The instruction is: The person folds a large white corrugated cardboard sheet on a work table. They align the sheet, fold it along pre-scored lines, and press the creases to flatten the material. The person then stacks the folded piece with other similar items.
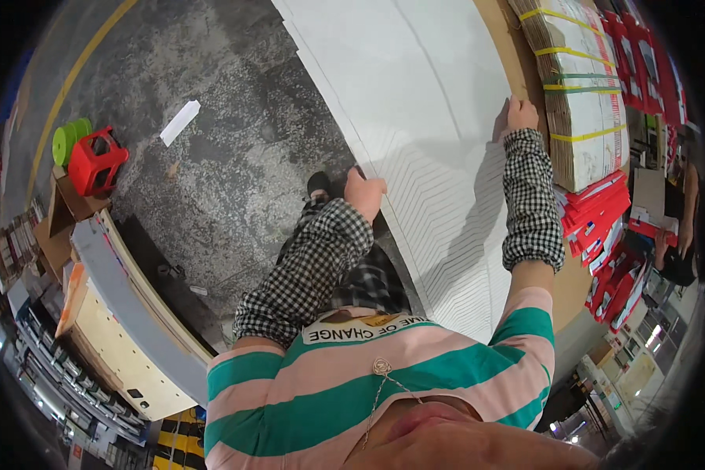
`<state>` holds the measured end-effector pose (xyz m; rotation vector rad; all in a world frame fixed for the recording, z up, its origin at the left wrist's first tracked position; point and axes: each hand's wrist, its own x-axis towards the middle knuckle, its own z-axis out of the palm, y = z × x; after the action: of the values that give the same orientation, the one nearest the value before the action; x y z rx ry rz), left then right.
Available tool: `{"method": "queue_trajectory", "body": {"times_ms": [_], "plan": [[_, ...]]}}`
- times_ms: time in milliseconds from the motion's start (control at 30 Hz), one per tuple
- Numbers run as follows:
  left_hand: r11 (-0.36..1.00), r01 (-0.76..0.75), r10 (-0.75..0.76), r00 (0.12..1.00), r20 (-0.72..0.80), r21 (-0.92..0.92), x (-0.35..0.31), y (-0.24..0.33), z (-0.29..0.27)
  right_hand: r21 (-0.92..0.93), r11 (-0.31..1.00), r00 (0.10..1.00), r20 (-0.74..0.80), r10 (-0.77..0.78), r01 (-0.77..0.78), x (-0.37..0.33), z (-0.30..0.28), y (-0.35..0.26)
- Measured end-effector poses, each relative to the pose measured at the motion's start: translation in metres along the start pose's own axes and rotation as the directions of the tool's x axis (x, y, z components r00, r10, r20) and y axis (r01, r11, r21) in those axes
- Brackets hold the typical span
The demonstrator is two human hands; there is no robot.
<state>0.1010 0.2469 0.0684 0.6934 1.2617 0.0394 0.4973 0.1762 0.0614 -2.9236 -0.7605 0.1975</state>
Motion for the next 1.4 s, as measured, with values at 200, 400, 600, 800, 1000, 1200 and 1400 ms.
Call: {"method": "queue_trajectory", "body": {"times_ms": [200,400,600,800,1000,1200,1400], "plan": [[0.996,0.020,-0.016,0.999,0.044,-0.089,-0.010,0.020,-0.002,-0.222,0.974,0.987,-0.159,0.018,-0.053,-0.025,0.007,-0.041],[0.992,0.016,-0.036,0.988,-0.153,-0.129,0.019,0.016,0.005,0.134,0.927,0.936,-0.047,-0.348,0.351,-0.095,0.001,-0.129],[0.996,0.001,-0.018,0.983,-0.183,-0.094,0.021,0.027,0.012,0.172,0.913,0.928,-0.123,-0.353,0.370,-0.137,0.012,-0.164],[0.998,-0.030,0.039,0.978,-0.206,0.046,0.031,0.042,0.006,0.160,0.896,0.907,-0.159,-0.390,0.413,-0.113,0.016,-0.171],[1.000,0.001,0.005,0.978,-0.206,0.030,0.046,0.057,-0.004,0.167,0.924,0.938,-0.098,-0.332,0.344,-0.088,0.014,-0.195],[0.992,0.089,-0.096,0.993,0.073,0.087,0.039,0.098,-0.032,0.085,0.974,0.975,0.060,-0.215,0.210,-0.072,0.021,-0.217],[0.901,0.002,0.036,0.996,-0.078,0.433,0.094,0.095,-0.028,-0.019,0.966,0.963,-0.081,-0.258,0.257,-0.064,0.025,-0.265]]}}
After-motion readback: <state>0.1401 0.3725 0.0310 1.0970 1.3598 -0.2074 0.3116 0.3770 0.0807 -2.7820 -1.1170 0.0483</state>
